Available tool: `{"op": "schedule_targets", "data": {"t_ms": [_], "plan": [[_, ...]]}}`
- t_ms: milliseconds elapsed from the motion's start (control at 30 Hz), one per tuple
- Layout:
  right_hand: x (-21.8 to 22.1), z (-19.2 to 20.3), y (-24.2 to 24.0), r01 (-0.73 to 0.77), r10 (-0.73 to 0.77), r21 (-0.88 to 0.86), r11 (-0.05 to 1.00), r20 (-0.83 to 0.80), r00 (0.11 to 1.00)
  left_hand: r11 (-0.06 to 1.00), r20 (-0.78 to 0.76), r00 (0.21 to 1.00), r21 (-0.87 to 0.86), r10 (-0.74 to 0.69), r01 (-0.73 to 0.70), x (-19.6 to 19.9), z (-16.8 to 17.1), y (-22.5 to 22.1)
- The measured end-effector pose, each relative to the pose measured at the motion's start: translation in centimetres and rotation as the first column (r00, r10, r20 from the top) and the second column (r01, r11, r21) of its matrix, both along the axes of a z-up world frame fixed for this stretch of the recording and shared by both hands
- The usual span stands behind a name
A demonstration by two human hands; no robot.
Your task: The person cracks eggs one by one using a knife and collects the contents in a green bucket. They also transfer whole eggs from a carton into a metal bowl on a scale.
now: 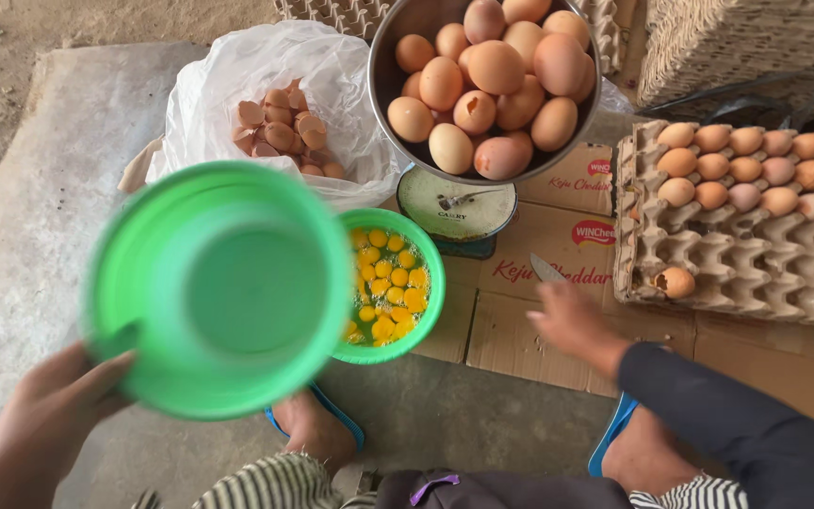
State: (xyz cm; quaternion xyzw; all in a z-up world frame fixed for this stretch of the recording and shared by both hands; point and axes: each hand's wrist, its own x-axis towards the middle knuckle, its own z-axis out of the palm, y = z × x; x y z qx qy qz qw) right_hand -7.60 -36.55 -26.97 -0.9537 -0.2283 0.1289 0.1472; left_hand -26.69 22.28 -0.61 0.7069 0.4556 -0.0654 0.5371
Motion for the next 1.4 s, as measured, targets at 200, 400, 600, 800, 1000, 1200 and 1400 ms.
{"op": "schedule_targets", "data": {"t_ms": [200,400,600,800,1000,1200,1400], "plan": [[-0.2,-4.8,-7.8,0.164,-0.232,-0.287,0.944,-0.222,0.947,0.741,-0.047,0.744,-0.144,-0.667,0.656,10.5,-2.8,-10.5],[3.0,-6.4,-9.8,0.399,-0.309,0.050,0.915,-0.550,0.776,0.647,-0.077,0.673,-0.377,-0.735,0.663,12.2,-12.5,-25.6],[8.2,5.3,-13.7,0.391,-0.417,-0.165,0.906,-0.513,0.750,0.635,-0.044,0.639,-0.187,-0.768,0.750,11.9,-20.0,-30.5],[4.7,11.6,-15.4,0.489,-0.386,0.026,0.872,-0.576,0.720,0.574,-0.165,0.595,0.162,-0.786,0.803,14.3,-26.5,-32.8],[1.7,11.4,-13.4,0.385,-0.290,0.120,0.915,-0.466,0.836,0.100,-0.375,0.241,0.357,-0.895,0.929,17.9,-20.3,-34.1],[1.0,11.4,-14.6,0.400,-0.279,0.224,0.888,-0.430,0.859,-0.007,-0.241,0.169,0.591,-0.956,0.807,29.0,-2.9,-33.6],[2.2,14.3,-16.0,0.438,-0.282,0.270,0.858,-0.465,0.839,0.150,0.052,0.273,0.925,-0.961,0.350,34.9,3.8,-30.1]]}}
